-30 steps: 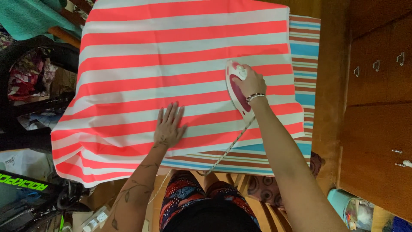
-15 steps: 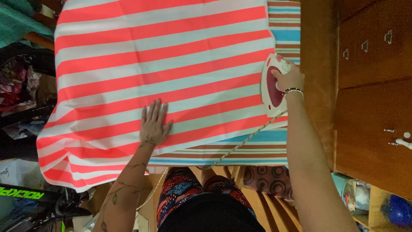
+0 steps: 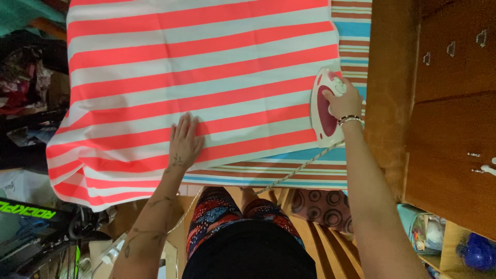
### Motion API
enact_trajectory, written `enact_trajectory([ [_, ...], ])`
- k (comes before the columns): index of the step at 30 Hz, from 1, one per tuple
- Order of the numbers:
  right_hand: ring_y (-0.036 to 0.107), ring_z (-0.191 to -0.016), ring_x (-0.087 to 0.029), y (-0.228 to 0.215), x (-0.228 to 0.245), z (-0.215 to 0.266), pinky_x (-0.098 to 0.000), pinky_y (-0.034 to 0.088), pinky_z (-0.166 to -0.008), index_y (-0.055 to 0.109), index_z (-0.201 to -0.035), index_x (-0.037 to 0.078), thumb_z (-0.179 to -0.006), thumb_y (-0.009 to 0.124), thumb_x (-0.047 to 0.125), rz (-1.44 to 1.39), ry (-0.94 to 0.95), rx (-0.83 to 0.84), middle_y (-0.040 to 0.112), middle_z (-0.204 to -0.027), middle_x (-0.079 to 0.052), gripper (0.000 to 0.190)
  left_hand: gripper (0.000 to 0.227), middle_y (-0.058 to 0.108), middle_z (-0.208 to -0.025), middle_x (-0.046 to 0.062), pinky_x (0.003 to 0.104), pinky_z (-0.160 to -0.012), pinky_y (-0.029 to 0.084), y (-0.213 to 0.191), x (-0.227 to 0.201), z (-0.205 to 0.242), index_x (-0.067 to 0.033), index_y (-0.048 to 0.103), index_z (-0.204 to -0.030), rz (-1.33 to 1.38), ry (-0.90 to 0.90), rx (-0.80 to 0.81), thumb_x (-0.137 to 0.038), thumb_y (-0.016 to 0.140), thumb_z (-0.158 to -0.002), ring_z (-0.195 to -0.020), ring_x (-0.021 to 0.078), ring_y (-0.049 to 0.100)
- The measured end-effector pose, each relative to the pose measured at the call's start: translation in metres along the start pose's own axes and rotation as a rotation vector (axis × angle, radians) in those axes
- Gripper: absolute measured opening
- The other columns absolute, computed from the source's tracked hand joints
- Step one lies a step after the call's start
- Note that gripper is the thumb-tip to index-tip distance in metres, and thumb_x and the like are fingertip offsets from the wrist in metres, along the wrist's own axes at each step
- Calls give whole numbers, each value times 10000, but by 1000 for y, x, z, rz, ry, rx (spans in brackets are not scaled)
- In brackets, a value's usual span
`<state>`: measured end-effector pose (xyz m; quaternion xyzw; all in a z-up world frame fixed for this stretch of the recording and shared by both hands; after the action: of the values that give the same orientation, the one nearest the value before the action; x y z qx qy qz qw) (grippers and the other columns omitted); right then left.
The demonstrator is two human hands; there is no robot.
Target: The person irons a striped orange and white fabric on a table, smoothing it with their hand and moving the iron across various sections of the material.
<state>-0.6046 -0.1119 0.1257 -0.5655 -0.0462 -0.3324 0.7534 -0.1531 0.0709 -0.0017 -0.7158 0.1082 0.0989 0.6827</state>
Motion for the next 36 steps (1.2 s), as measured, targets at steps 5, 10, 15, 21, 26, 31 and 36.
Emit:
enact_trajectory([
  [5,583,-1251,-333,48,35,35,-445,493,-1045,559,-1413,277,-835,802,435,-105,-50,62,646,-1312,-128,647,494,467,-1541,141,514,-1168,342,-19,-14,46,-102,574,-1417,111,-85,-27,-255,604,-949,-1431,314,426],
  [10,605,-1228,-357,77,93,97,-448,517,-1035,457,-1484,272,-840,754,499,-141,-115,318,620,-1340,-195,745,508,528,-1500,98,499,-1143,397,-21,-8,89,-132,605,-1393,32,-79,-79,-225,655,-896,-1394,285,486],
  [15,682,-465,-245,120,113,121,-317,594,-416,362,-1460,147,-926,640,348,-318,-153,512,678,-690,-121,635,334,619,-1363,82,525,-1151,364,-33,5,112,-155,707,-1207,-19,-111,-233,-271,711,-893,-1328,278,560],
  [21,664,-443,-236,149,134,143,-320,575,-357,330,-1472,97,-934,635,312,-368,-222,575,661,-673,-130,655,316,567,-1333,58,518,-1130,364,-25,39,131,-185,690,-1149,12,-256,-404,-276,758,-854,-1294,292,541],
  [26,665,-452,-248,176,158,167,-313,583,-372,308,-1483,114,-935,623,293,-358,-237,629,658,-709,-159,657,322,572,-1307,65,555,-1134,337,-32,37,131,-178,698,-1139,78,-237,-393,-204,757,-824,-1290,301,541],
  [31,660,-437,-226,191,178,184,-292,581,-380,295,-1481,96,-936,586,289,-334,-266,659,653,-734,-149,648,338,577,-1299,71,556,-1147,291,-27,36,123,-185,676,-1157,96,-196,-376,-161,739,-825,-1302,300,535],
  [36,654,-427,-205,200,180,188,-259,563,-368,320,-1476,107,-939,591,291,-368,-240,606,653,-722,-132,628,338,614,-1276,97,584,-1133,319,-35,17,107,-146,705,-1146,151,-141,-301,-130,713,-809,-1301,317,553],
])
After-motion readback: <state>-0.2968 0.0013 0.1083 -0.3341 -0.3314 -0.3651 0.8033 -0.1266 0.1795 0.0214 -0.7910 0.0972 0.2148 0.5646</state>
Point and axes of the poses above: each hand's wrist, its own z-axis away from the middle knuckle, its own y-axis out of the palm, x = y × z, the point moved 1 cm from there along -z, towards the middle knuckle
